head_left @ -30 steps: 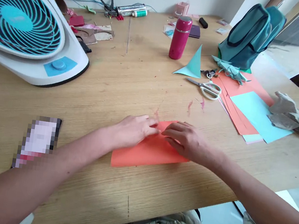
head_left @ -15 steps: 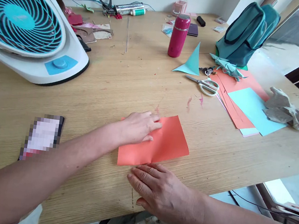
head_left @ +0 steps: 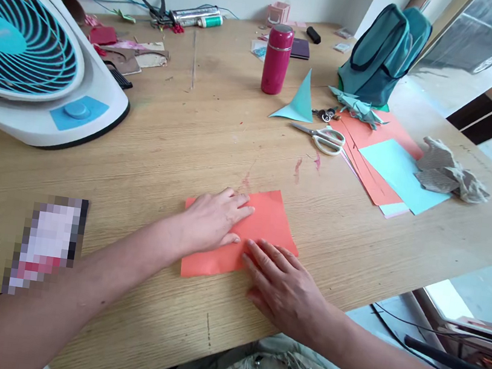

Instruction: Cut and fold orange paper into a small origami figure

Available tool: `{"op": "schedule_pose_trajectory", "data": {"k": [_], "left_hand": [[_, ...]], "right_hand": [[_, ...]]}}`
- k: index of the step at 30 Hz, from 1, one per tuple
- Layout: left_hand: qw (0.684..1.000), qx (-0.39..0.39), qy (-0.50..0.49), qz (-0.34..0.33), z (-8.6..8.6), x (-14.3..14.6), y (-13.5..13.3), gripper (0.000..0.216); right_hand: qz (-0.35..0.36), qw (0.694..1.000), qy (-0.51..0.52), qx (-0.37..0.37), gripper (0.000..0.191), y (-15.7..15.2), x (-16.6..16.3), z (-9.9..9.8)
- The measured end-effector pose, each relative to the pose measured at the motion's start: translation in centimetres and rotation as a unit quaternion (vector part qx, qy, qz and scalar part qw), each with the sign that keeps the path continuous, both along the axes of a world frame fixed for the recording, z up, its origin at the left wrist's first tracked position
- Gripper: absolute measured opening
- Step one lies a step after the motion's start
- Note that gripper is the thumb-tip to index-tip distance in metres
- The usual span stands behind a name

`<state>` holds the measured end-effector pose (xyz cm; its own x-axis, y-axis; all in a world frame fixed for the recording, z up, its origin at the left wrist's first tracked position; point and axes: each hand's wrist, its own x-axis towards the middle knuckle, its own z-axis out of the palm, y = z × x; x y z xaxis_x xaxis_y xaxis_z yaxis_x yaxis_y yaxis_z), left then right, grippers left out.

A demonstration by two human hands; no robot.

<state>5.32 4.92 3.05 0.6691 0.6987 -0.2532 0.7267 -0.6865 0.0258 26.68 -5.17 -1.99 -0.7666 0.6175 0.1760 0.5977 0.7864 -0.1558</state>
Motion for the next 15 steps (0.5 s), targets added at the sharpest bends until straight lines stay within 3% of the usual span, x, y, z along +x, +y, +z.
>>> {"op": "schedule_pose_trajectory", "data": {"k": [4, 9, 11, 15], "left_hand": [[1.0, -0.024, -0.006, 0.007, 0.4, 0.1, 0.1, 0.062], [1.0, -0.028, 0.004, 0.01, 0.6, 0.4, 0.0, 0.071], [0.999, -0.024, 0.016, 0.016, 0.5, 0.6, -0.2, 0.073], [0.998, -0.03, 0.036, 0.03, 0.7, 0.8, -0.7, 0.078]], "right_hand": [[-0.004, 1.0, 0.022, 0.011, 0.045, -1.5, 2.4, 1.5], [0.028, 0.993, 0.11, 0.006, 0.019, 0.4, 2.5, 4.1], [0.016, 0.994, 0.11, 0.014, 0.029, 1.6, 1.7, 3.7], [0.03, 0.998, 0.037, -0.032, 0.064, 2.0, 1.0, 0.8]]}}
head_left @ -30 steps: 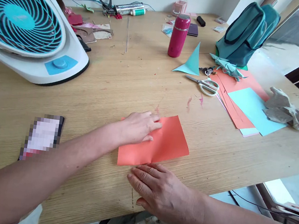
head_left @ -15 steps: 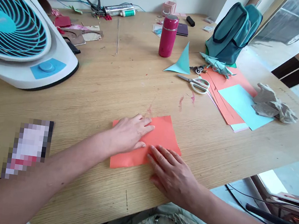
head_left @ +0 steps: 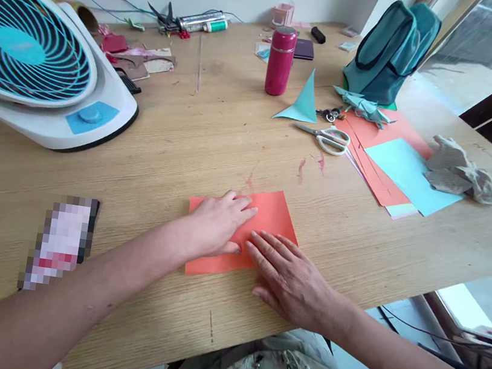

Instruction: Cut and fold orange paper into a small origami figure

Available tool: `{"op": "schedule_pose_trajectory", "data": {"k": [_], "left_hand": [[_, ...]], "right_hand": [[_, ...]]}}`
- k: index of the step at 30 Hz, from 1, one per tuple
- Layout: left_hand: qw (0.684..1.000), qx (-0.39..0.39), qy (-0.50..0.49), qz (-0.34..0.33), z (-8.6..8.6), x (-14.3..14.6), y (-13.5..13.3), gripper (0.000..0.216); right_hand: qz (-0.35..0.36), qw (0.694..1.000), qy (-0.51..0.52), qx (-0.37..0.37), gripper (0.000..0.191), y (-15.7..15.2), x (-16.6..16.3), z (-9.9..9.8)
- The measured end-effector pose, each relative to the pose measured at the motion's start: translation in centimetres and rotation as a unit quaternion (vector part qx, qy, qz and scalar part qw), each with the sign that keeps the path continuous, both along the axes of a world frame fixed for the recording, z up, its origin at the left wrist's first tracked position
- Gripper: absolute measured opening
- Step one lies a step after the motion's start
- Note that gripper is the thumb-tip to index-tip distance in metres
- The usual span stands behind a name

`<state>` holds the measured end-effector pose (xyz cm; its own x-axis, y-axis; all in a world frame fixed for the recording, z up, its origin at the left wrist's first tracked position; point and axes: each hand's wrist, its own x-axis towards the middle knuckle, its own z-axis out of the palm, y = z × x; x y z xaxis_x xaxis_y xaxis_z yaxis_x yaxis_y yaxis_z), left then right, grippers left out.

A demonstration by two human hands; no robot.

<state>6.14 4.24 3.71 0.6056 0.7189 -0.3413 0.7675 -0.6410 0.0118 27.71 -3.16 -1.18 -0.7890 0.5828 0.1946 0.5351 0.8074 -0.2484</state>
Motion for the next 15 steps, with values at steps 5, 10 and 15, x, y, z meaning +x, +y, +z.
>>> {"op": "schedule_pose_trajectory", "data": {"k": [5, 10, 15], "left_hand": [[1.0, -0.015, 0.003, 0.001, 0.4, 0.1, 0.0, 0.085], [1.0, -0.024, 0.011, 0.005, 0.4, 0.2, 0.2, 0.085], [1.0, -0.004, 0.0, 0.001, 0.1, 0.3, 0.0, 0.083]], "right_hand": [[-0.061, 0.996, -0.071, 0.005, 0.079, -3.2, 4.0, -1.9], [-0.084, 0.992, -0.095, 0.022, 0.073, -4.3, 7.5, 0.4], [-0.127, 0.987, 0.083, -0.05, 0.05, 1.3, 2.6, 1.8]]}}
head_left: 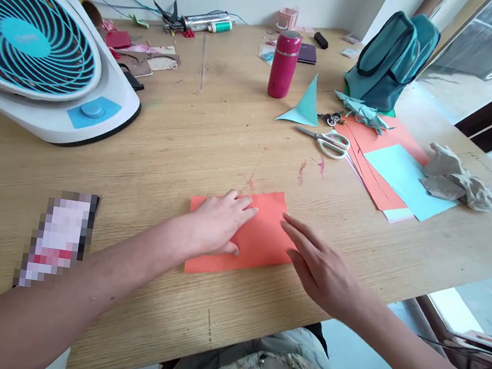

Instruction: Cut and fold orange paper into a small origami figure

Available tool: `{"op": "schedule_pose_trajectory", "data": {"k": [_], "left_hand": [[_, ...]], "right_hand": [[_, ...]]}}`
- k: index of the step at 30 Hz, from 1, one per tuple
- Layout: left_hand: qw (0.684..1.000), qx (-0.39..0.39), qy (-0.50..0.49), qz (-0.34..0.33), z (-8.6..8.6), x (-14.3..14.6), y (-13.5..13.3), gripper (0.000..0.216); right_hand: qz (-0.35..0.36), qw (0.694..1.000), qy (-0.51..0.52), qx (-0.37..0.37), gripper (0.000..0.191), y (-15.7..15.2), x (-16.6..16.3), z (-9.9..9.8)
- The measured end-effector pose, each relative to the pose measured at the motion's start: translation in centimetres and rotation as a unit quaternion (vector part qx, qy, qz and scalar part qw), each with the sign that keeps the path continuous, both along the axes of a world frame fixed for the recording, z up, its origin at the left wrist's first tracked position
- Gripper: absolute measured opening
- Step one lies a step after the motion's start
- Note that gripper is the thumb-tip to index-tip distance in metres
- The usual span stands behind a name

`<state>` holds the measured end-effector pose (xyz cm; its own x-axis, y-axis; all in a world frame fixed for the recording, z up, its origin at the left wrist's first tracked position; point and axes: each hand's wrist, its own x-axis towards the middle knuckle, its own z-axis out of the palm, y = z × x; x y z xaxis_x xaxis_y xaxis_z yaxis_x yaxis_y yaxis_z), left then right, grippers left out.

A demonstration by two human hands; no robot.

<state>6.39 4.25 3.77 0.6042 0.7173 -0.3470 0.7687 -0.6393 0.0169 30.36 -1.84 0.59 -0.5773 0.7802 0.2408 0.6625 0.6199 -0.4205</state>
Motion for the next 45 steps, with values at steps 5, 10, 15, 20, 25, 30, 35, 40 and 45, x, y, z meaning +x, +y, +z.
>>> {"op": "schedule_pose_trajectory", "data": {"k": [5, 10, 15, 20, 25, 30, 35, 40, 45], "left_hand": [[1.0, 0.011, -0.024, 0.002, -0.4, -0.1, -0.2, 0.076], [0.998, 0.013, -0.056, 0.026, -1.0, -0.6, -1.4, 0.071], [0.994, 0.074, -0.064, 0.057, -2.5, 1.7, -6.2, 0.052], [0.983, 0.107, -0.141, 0.041, -5.9, 3.5, -11.0, 0.082], [0.985, 0.094, -0.131, 0.065, -6.8, 2.3, -12.3, 0.085], [0.982, 0.119, -0.084, 0.119, -6.2, 0.3, -14.3, 0.085], [0.968, 0.173, -0.057, 0.172, -6.7, -2.6, -17.0, 0.084], [0.956, 0.205, -0.04, 0.205, -6.9, -4.6, -19.4, 0.086], [0.953, 0.195, -0.038, 0.226, -3.7, -3.5, -17.5, 0.075]], "right_hand": [[0.06, 0.99, 0.123, -0.01, 0.053, 6.8, -6.0, -3.8], [0.097, 0.988, 0.12, 0.003, 0.059, 8.0, -5.9, -6.4], [0.107, 0.989, 0.098, 0.012, 0.055, 7.6, -5.4, -6.2], [0.093, 0.992, 0.082, 0.016, 0.058, 7.9, -5.5, -6.6], [0.103, 0.991, 0.074, 0.034, 0.061, 8.0, -5.4, -6.7], [0.106, 0.991, 0.069, 0.054, 0.058, 7.8, -5.5, -6.4], [0.098, 0.992, 0.069, 0.044, 0.058, 7.7, -5.4, -6.5], [0.095, 0.992, 0.075, 0.037, 0.062, 7.7, -5.5, -6.6], [0.093, 0.992, 0.068, 0.051, 0.059, 7.7, -5.5, -6.6]]}}
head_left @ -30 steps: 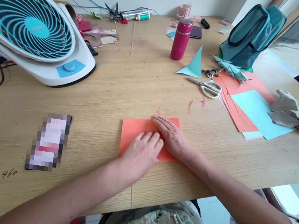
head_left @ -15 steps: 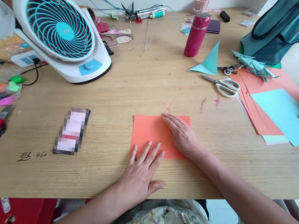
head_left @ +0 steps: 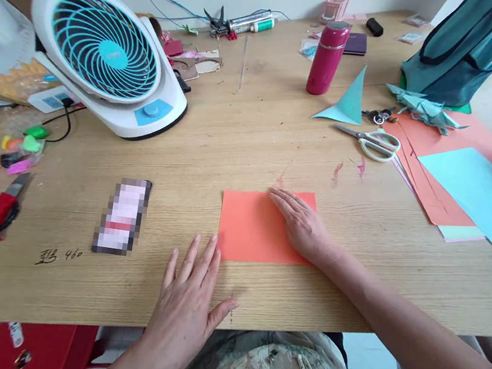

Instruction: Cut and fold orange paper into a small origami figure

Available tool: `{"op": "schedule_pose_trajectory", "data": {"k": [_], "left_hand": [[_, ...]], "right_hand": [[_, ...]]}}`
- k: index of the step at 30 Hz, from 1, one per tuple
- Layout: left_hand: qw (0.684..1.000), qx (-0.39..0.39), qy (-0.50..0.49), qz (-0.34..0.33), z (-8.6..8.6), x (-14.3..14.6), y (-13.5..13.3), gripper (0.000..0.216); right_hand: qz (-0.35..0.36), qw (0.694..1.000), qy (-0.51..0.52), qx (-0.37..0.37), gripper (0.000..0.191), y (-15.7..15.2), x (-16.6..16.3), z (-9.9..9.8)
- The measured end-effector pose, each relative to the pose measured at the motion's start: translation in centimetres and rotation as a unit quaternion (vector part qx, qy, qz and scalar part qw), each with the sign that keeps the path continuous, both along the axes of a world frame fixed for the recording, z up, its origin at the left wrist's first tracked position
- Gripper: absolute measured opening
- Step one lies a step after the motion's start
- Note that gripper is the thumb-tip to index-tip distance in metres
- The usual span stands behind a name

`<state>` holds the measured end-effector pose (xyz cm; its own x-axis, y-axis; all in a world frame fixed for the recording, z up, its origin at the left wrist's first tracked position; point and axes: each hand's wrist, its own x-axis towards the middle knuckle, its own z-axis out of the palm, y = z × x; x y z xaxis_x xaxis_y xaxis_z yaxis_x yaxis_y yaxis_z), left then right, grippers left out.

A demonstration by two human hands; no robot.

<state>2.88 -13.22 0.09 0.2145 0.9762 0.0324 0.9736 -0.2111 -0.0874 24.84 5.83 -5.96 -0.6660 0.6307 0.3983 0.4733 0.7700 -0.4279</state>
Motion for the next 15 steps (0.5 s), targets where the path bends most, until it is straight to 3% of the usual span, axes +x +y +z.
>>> {"op": "schedule_pose_trajectory", "data": {"k": [4, 6, 8, 11, 15], "left_hand": [[0.996, -0.022, -0.06, -0.063, 1.3, 3.1, 5.5, 0.065], [0.992, -0.043, -0.088, -0.077, 0.3, 4.4, 8.2, 0.063], [0.993, -0.051, -0.099, -0.044, -1.2, 5.2, 10.0, 0.062], [0.995, -0.036, -0.097, -0.003, -3.1, 5.2, 10.8, 0.063], [0.995, -0.015, -0.1, 0.007, -3.9, 4.8, 10.4, 0.064]], "right_hand": [[0.003, 1.0, 0.009, 0.002, 0.054, -0.2, 0.0, 0.0], [0.005, 1.0, 0.02, -0.002, 0.051, -0.1, 0.0, -0.1], [0.007, 1.0, 0.023, -0.011, 0.053, 0.0, 0.0, -0.3], [0.008, 1.0, 0.013, -0.019, 0.059, 0.2, -0.1, -0.1], [-0.011, 1.0, -0.018, -0.021, 0.054, -0.9, -0.4, 1.0]]}}
